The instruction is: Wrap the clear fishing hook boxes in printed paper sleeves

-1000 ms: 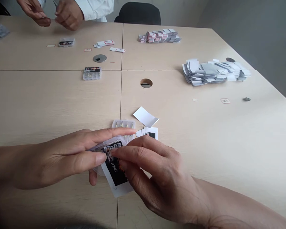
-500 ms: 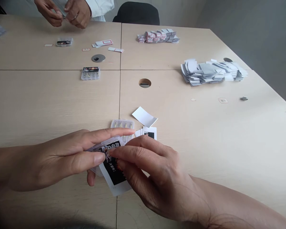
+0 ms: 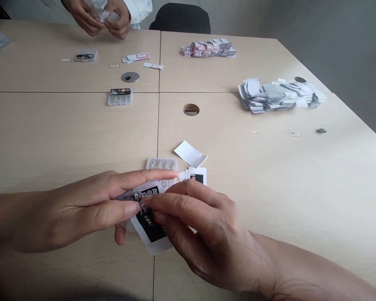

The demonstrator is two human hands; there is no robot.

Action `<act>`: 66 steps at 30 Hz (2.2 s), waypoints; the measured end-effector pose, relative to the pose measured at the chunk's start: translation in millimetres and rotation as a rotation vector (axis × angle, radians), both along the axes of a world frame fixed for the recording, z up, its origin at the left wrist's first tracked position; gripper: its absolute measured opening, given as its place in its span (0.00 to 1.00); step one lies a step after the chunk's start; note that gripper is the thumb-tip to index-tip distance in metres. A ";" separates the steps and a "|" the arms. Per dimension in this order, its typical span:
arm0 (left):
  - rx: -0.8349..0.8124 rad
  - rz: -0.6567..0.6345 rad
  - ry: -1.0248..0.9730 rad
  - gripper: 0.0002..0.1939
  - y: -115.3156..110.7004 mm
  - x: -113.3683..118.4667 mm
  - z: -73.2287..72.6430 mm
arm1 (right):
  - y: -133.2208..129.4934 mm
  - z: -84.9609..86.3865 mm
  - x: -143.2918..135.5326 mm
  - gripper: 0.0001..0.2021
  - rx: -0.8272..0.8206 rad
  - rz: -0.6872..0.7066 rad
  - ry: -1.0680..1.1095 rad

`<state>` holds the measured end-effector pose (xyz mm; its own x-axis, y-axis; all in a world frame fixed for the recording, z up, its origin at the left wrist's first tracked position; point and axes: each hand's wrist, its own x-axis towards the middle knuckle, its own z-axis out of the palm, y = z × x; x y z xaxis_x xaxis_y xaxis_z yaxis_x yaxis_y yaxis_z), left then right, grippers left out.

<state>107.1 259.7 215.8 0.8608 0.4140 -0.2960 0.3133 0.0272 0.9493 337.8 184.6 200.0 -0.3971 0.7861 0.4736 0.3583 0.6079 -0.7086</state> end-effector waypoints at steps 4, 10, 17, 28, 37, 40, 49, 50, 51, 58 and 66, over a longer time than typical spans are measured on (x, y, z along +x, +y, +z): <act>0.000 0.000 -0.009 0.30 -1.0 -1.0 0.9 | 0.8 1.3 -0.4 0.14 0.027 -0.005 -0.011; 0.000 -0.005 0.002 0.30 -1.1 0.0 -0.3 | 1.0 2.3 -0.5 0.12 0.021 0.005 -0.006; -0.019 -0.006 0.000 0.31 -0.4 1.2 0.5 | 1.3 0.9 -0.7 0.13 0.017 0.003 0.001; -0.022 -0.002 0.007 0.31 0.3 2.5 -0.3 | 2.4 0.6 -2.7 0.12 0.039 -0.034 -0.029; -0.038 -0.011 -0.008 0.31 2.4 1.3 -3.8 | 1.6 0.8 -3.2 0.11 -0.021 -0.016 0.016; -0.015 -0.011 -0.006 0.31 2.2 1.9 -3.8 | 2.2 1.4 -4.1 0.10 -0.018 -0.008 0.025; -0.003 0.016 0.132 0.28 -2.6 4.9 10.2 | 0.4 1.6 -4.5 0.10 -0.026 -0.021 0.011; -0.007 0.017 0.128 0.28 -2.8 5.1 10.9 | 0.3 1.4 -4.5 0.10 -0.024 -0.023 0.010; -0.009 0.020 0.124 0.28 -3.0 5.2 11.2 | 0.3 1.2 -4.6 0.10 -0.023 -0.025 0.009; 0.006 -0.021 0.073 0.28 -1.4 2.9 5.3 | -0.5 -0.6 -4.6 0.11 -0.026 -0.017 0.004; 0.020 -0.011 0.072 0.28 -0.9 1.3 2.8 | -0.1 0.6 -3.6 0.11 -0.035 -0.009 0.008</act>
